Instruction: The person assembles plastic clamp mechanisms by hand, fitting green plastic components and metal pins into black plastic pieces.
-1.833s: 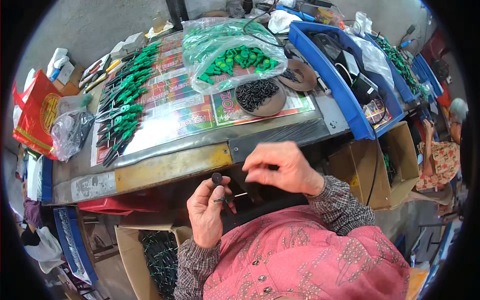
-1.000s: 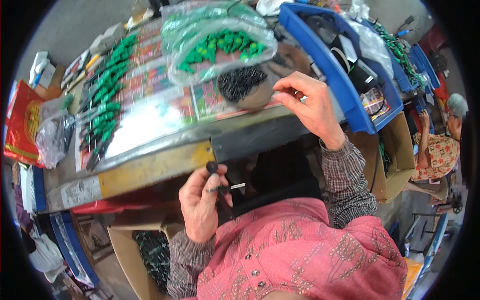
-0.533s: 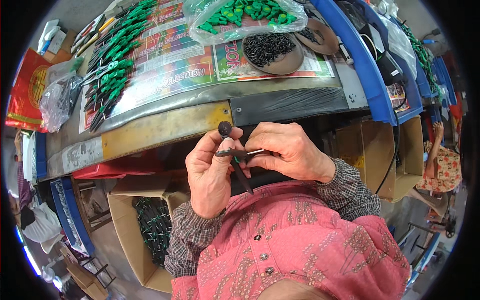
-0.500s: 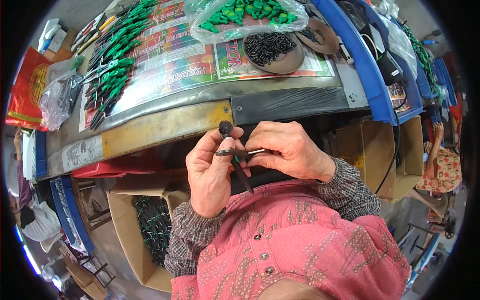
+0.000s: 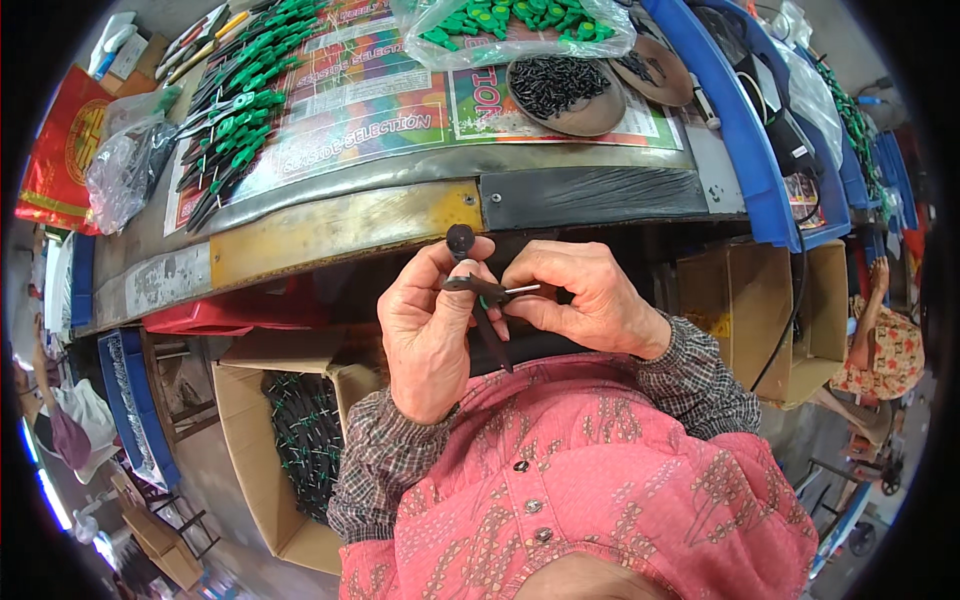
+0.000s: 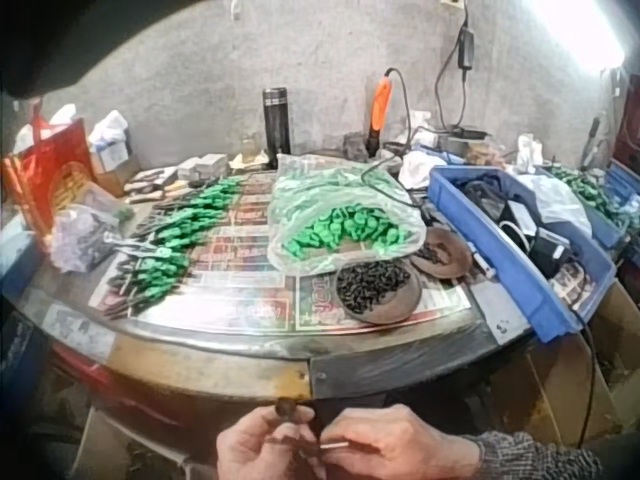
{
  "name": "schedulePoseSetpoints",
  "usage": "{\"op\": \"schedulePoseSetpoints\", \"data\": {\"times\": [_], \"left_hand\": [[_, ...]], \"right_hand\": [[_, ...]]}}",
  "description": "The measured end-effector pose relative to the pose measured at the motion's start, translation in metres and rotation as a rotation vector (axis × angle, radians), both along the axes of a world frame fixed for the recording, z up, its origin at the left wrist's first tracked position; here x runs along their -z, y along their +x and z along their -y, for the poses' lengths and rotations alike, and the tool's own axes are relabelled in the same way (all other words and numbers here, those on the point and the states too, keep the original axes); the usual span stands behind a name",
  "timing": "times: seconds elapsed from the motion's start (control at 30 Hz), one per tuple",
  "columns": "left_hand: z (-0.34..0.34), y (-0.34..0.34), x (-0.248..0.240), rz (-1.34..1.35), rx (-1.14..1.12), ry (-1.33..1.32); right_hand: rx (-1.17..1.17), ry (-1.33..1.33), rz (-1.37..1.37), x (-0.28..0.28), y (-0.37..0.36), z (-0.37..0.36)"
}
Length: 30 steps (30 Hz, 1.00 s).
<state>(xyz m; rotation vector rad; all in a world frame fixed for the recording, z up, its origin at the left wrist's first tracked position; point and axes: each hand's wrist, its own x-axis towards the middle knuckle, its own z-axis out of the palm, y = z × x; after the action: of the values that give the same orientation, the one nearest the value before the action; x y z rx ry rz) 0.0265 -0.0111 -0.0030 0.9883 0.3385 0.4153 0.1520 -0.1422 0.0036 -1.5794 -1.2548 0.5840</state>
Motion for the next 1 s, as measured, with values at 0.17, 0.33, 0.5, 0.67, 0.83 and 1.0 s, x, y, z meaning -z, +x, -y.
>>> {"op": "schedulePoseSetpoints", "data": {"times": [0.17, 0.33, 0.5, 0.67, 0.83, 1.0], "left_hand": [[-0.003, -0.003, 0.004, 0.031, 0.043, -0.029], [-0.003, -0.004, -0.003, -0.007, 0.058, -0.151], [-0.002, -0.007, -0.001, -0.03, 0.045, -0.175], [-0.006, -0.014, 0.003, -0.056, 0.033, -0.108], [-0.003, -0.014, 0.004, -0.045, -0.008, -0.043], [-0.003, -0.016, 0.004, -0.05, -0.007, -0.061]], "right_hand": [[0.039, 0.044, -0.095, 0.003, -0.006, 0.001], [0.063, 0.006, -0.215, 0.003, -0.009, 0.001], [0.092, -0.011, -0.27, 0.002, -0.01, 0.0], [0.081, -0.012, -0.323, 0.005, -0.012, 0.0], [0.091, -0.041, -0.349, 0.008, -0.012, 0.0], [0.079, -0.006, -0.324, 0.01, -0.012, -0.001]]}}
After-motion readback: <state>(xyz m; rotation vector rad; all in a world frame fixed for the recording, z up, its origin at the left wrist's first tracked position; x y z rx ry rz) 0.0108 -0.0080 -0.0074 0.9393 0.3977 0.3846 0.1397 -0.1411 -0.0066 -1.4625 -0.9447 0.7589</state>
